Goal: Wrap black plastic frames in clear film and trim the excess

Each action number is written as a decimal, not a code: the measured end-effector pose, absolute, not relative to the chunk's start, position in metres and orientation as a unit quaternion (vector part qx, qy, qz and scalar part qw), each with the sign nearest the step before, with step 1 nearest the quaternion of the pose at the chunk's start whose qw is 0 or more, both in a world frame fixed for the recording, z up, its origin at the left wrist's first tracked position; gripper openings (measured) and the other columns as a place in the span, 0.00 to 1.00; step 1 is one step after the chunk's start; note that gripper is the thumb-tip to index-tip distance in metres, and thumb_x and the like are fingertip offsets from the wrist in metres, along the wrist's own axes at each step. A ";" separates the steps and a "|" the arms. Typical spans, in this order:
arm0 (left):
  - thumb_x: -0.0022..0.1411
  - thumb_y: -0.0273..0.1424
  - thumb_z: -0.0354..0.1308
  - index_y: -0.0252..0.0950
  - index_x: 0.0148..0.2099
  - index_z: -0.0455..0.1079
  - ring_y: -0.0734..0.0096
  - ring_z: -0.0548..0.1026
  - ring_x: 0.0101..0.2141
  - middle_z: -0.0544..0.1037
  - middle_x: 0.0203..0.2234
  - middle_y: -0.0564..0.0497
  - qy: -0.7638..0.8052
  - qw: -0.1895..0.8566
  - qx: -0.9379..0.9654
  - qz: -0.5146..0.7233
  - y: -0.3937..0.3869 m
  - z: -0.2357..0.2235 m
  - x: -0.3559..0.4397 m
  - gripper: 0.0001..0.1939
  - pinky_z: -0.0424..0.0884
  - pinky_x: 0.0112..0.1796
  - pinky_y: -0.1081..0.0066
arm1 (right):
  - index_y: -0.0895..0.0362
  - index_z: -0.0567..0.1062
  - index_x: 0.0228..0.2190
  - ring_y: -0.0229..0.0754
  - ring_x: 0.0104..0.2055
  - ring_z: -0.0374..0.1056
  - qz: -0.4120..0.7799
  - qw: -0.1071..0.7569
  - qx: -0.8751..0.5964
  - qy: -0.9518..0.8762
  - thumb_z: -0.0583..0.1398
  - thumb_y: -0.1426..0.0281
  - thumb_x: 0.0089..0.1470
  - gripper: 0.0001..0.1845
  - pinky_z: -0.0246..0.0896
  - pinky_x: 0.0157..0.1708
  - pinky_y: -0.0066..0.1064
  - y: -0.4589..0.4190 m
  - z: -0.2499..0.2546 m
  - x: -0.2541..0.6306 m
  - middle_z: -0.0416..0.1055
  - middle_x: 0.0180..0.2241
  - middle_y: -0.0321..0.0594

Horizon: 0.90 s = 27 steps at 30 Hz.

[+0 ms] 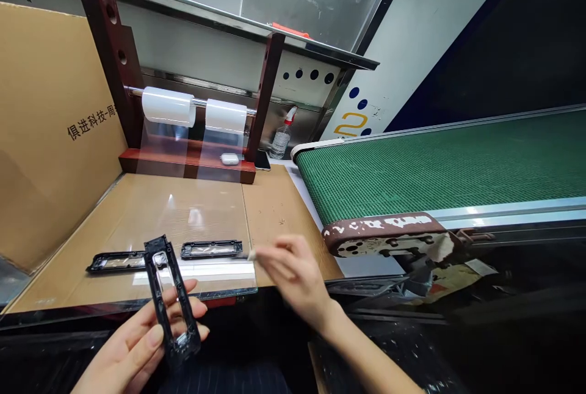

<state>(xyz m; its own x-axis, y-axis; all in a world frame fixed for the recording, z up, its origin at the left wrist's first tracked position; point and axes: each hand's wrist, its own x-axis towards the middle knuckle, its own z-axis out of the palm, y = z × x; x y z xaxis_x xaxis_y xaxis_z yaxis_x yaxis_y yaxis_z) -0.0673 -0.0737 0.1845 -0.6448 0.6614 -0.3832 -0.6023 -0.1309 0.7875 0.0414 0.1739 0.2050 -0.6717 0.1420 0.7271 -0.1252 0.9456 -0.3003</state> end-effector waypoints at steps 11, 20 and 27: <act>0.51 0.42 0.66 0.49 0.49 0.76 0.59 0.77 0.47 0.81 0.45 0.51 0.529 0.396 0.089 0.746 -0.071 0.167 -0.075 0.21 0.71 0.46 0.74 | 0.54 0.61 0.58 0.42 0.50 0.68 0.395 0.219 0.054 -0.890 0.66 0.64 0.53 0.34 0.63 0.52 0.35 0.128 0.213 0.030 0.71 0.48 0.43; 0.48 0.42 0.68 0.51 0.47 0.76 0.58 0.77 0.47 0.79 0.47 0.55 0.527 0.415 0.068 0.739 -0.079 0.146 -0.082 0.22 0.71 0.48 0.70 | 0.55 0.65 0.54 0.42 0.46 0.70 0.459 0.180 0.083 -0.866 0.71 0.68 0.43 0.38 0.63 0.51 0.35 0.105 0.221 0.018 0.72 0.46 0.42; 0.37 0.44 0.72 0.52 0.44 0.78 0.54 0.74 0.51 0.81 0.45 0.54 0.556 0.396 0.015 0.731 -0.073 0.146 -0.079 0.27 0.58 0.56 0.57 | 0.57 0.65 0.55 0.42 0.43 0.69 0.479 0.148 0.085 -0.861 0.65 0.72 0.49 0.31 0.64 0.49 0.36 0.102 0.224 0.019 0.72 0.42 0.42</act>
